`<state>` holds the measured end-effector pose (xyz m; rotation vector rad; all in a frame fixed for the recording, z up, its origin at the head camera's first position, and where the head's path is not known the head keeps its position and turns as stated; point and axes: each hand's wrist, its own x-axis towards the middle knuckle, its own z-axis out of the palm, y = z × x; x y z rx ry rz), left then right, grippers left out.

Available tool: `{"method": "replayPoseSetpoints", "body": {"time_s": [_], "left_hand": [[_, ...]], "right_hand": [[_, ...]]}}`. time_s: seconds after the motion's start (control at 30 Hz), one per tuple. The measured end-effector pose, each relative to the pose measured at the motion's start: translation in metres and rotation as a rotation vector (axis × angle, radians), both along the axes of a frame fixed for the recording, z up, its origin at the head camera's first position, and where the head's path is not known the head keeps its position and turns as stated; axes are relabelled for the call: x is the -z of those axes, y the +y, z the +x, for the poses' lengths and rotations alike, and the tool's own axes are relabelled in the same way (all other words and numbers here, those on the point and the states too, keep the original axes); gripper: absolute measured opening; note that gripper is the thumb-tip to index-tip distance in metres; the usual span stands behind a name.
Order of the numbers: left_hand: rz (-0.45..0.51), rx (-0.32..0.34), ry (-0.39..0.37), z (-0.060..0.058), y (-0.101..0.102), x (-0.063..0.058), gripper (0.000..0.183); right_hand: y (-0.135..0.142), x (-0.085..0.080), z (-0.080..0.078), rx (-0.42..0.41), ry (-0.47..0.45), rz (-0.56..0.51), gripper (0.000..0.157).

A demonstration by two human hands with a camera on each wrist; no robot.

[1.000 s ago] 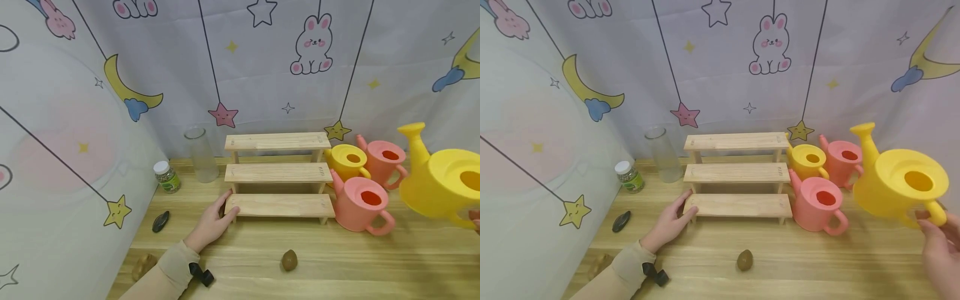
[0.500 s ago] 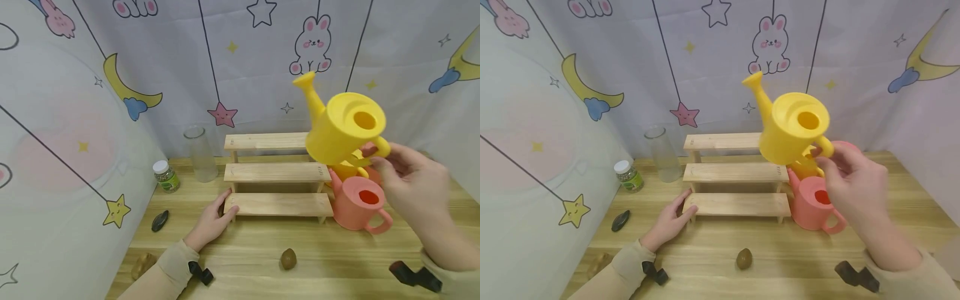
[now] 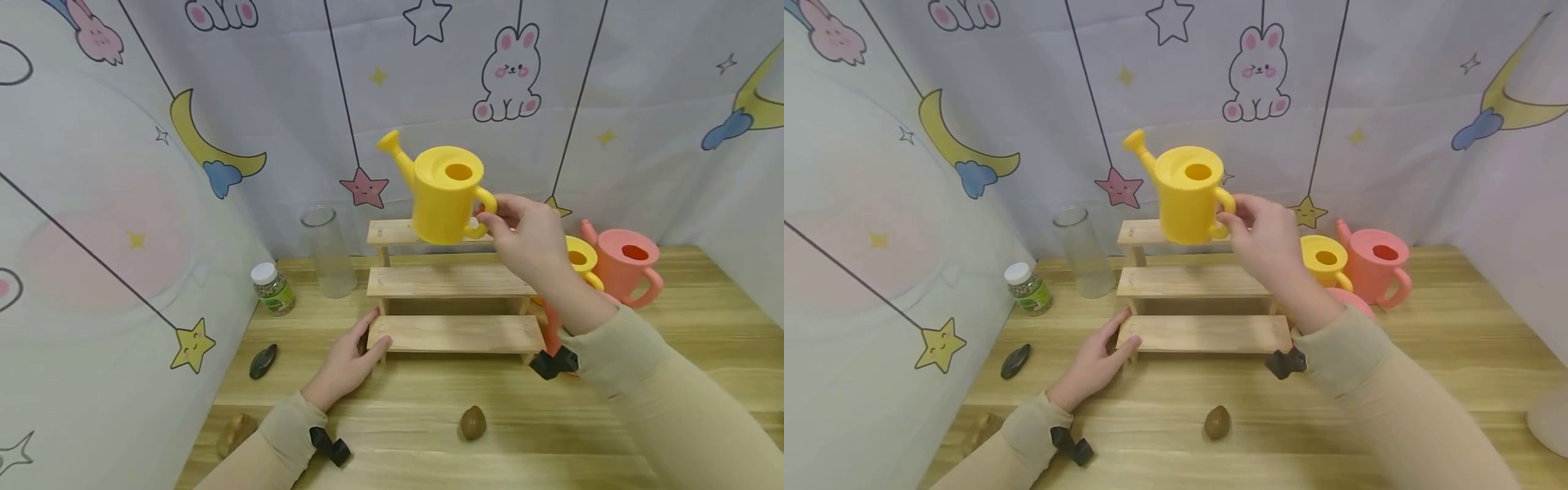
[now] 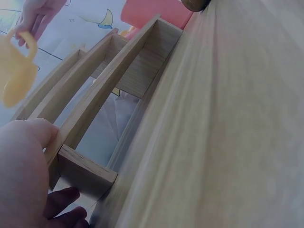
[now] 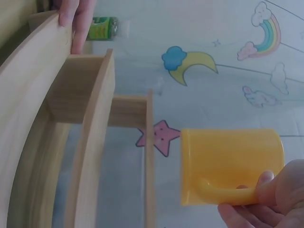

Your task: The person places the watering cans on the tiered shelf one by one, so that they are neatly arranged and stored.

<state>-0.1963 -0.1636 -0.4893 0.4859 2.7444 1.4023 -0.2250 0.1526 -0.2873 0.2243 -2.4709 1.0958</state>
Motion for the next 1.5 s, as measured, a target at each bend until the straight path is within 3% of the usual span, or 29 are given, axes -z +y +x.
{"method": "replayPoseSetpoints", "body": {"time_s": [0.27,0.47,0.7,1.03,1.23,1.5], "left_hand": [[-0.018,-0.002,0.0,0.0,0.0,0.0,0.072],[-0.018,0.002,0.006,0.001,0.0,-0.001,0.072],[-0.024,0.005,0.051,0.002,0.001,-0.002,0.073],[-0.024,-0.009,0.017,0.003,0.001,-0.004,0.073],[-0.036,-0.011,0.034,0.003,0.001,-0.003,0.073],[-0.036,-0.013,0.016,0.002,0.0,-0.003,0.073]], "right_hand": [[-0.031,0.005,-0.027,-0.023,-0.09,0.008,0.035],[-0.046,0.005,-0.037,-0.031,-0.134,0.002,0.036],[-0.05,0.009,-0.043,-0.021,-0.159,-0.002,0.037],[-0.055,0.009,-0.049,-0.045,-0.181,-0.01,0.039],[-0.056,0.008,-0.049,-0.055,-0.202,-0.02,0.039],[-0.046,0.011,-0.043,-0.083,-0.235,-0.055,0.052]]}}
